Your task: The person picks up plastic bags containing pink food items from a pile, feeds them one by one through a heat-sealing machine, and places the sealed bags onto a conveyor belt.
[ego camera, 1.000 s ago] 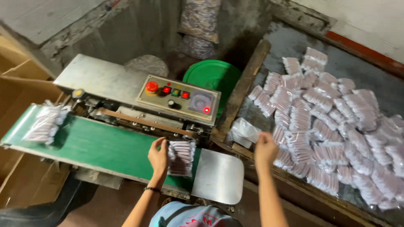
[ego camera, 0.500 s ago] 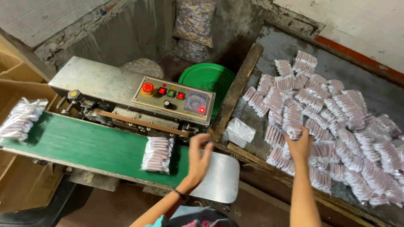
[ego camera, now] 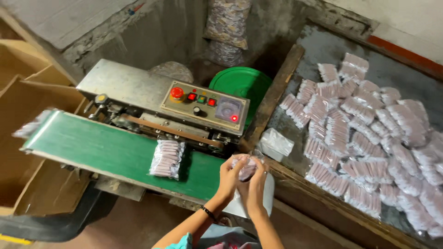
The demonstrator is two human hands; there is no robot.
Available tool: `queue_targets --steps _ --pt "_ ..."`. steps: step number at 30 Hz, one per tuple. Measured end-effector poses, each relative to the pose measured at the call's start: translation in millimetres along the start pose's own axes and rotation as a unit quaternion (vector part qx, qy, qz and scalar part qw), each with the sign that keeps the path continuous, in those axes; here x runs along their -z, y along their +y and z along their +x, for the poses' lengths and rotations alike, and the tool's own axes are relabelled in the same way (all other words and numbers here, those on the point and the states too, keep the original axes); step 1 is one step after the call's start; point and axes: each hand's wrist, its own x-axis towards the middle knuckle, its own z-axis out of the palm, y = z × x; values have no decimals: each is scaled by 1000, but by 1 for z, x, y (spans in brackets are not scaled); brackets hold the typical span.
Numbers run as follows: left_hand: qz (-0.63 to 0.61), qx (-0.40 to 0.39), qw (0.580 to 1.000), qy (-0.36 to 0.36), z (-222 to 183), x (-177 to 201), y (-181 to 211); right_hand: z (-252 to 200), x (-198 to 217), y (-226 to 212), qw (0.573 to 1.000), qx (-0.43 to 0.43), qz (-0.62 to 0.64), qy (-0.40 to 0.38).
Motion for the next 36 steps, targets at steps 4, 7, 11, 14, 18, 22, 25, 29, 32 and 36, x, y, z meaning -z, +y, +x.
queue_targets --steps 4,7,11,14,18,22,25,29,32,36 --pt "-2 -8 1000 -11 8 32 13 8 4 5 945 -159 272 -82" --pt "73 0 990 -121 17 57 3 20 3 24 868 -387 301 -76" --pt "97 45 994 -39 29 71 -9 24 -12 6 932 -301 194 -57" --pt "5 65 997 40 20 63 6 20 -31 23 947 -287 145 3" --pt "17 103 990 98 55 84 -52 19 -44 13 933 -295 197 53" --pt "85 80 983 144 51 80 -40 21 -47 25 888 -369 268 65" --pt "69 85 982 157 52 76 -48 26 -42 34 929 -318 188 41" --pt "64 74 985 140 47 78 -37 28 -43 66 861 -420 285 -39" --pt "123 82 981 125 69 93 -66 28 -49 89 801 -480 357 -22" --pt "16 132 984 121 55 92 -51 29 -48 83 813 -476 335 20"
